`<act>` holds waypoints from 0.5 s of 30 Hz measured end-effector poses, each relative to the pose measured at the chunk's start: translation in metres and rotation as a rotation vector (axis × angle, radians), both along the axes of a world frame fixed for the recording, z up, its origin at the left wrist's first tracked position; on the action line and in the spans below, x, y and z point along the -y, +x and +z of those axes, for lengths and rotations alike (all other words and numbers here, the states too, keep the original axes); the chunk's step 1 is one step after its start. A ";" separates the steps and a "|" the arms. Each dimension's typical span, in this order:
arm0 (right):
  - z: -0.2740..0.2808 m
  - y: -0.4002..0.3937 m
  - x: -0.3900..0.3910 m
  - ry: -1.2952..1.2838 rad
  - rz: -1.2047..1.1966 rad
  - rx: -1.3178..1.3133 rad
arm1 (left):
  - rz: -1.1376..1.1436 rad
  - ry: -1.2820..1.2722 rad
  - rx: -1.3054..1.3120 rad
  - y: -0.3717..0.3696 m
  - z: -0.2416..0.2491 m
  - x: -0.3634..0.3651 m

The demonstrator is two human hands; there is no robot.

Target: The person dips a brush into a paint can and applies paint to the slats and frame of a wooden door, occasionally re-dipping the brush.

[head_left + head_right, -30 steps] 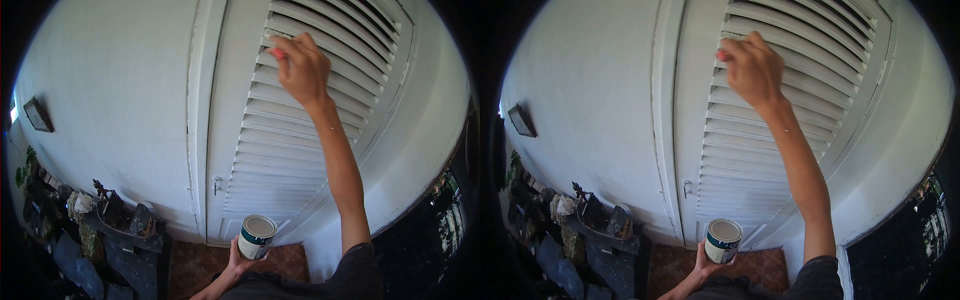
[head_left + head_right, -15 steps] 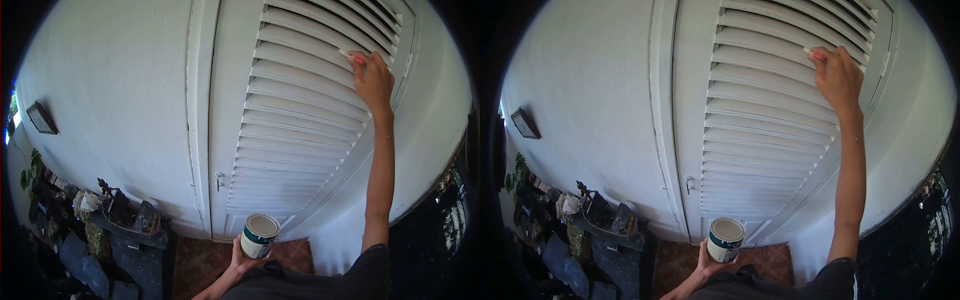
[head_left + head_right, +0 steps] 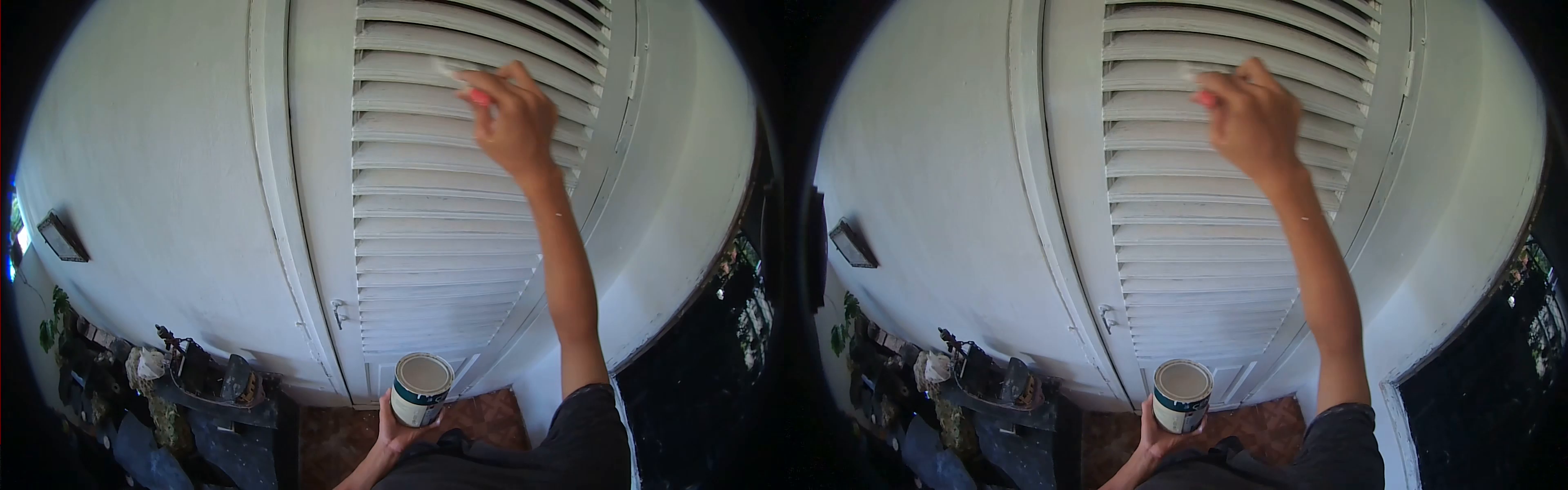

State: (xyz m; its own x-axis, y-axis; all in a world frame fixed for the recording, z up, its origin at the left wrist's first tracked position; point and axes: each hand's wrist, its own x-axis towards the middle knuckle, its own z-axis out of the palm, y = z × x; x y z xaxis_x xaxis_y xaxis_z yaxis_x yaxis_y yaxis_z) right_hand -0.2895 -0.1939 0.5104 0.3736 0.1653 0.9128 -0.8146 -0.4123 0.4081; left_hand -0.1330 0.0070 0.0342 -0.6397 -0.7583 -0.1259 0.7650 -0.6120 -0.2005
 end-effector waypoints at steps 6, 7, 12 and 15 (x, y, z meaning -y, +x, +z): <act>0.007 -0.125 -0.020 0.157 -0.457 0.256 | 0.054 -0.010 0.061 0.000 0.002 -0.007; 0.008 -0.136 -0.024 0.167 -0.440 0.267 | 0.059 0.014 0.064 -0.002 0.004 -0.008; -0.013 -0.161 -0.048 0.242 -0.018 0.384 | 0.077 0.062 0.039 -0.014 0.013 -0.002; -0.059 -0.178 -0.069 0.213 0.332 0.365 | 0.116 0.034 0.038 -0.027 0.018 0.003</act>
